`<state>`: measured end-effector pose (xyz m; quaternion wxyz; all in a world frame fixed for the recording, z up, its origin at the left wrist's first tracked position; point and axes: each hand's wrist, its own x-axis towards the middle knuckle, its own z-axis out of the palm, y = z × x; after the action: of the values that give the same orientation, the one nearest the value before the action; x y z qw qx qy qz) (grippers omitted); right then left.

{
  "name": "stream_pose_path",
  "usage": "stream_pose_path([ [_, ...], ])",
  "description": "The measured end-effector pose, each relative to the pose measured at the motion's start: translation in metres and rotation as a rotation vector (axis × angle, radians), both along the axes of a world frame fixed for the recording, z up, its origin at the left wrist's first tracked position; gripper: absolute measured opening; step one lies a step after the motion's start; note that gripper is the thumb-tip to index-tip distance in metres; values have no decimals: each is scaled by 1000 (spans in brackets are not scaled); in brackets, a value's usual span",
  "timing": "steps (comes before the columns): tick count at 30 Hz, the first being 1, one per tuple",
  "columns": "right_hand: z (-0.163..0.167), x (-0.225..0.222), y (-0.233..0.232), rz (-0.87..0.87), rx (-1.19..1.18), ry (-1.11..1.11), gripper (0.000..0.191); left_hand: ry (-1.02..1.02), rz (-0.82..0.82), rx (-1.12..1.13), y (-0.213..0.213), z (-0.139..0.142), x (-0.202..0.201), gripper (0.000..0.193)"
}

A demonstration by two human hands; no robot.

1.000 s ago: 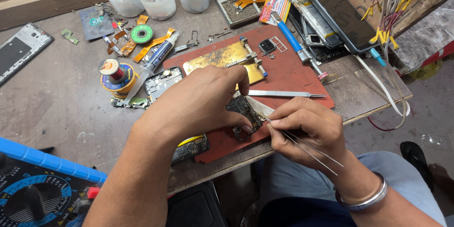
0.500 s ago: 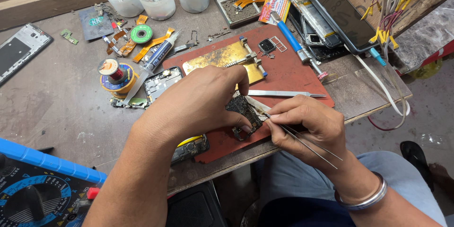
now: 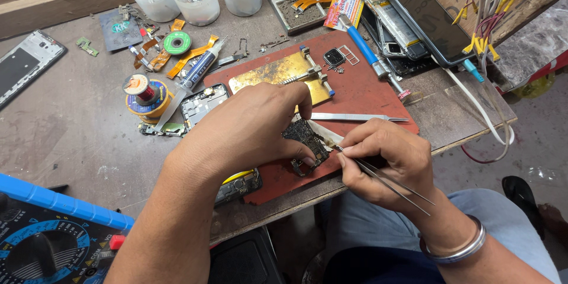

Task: The person works on a disassembled smartphone motherboard at a repair bench, holding the board steady with one hand while using tweezers to scrape and clean its surface and components. They reposition the board repeatedly and later probe it with multimeter leads connected to a digital multimeter.

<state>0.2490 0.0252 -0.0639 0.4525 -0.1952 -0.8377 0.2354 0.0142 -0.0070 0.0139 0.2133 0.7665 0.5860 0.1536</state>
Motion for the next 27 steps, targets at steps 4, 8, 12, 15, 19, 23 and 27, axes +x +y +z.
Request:
stream_pose_path([
  [4, 2, 1, 0, 4, -7, -13, 20, -1, -7, 7, 0, 1, 0, 64],
  [8, 0, 0, -2, 3, 26, 52, 19, -6, 9, -13, 0, 2, 1, 62],
  [12, -5, 1, -2, -5, 37, 123, 22, 15, 3, -12, 0, 3, 3, 63],
  [15, -8, 4, -1, 4, -9, 132, 22, 3, 2, -15, 0, 4, 3, 63],
  [19, -10, 6, -1, -6, -81, 140, 21, -2, -2, 0, 0, 4, 2, 62],
  [23, -9, 8, 0, 7, -172, 152, 19, -16, 10, -19, 0, 4, 2, 64],
  [27, -6, 10, 2, 16, -299, 155, 16, -18, 5, 5, 0, 1, 1, 65],
])
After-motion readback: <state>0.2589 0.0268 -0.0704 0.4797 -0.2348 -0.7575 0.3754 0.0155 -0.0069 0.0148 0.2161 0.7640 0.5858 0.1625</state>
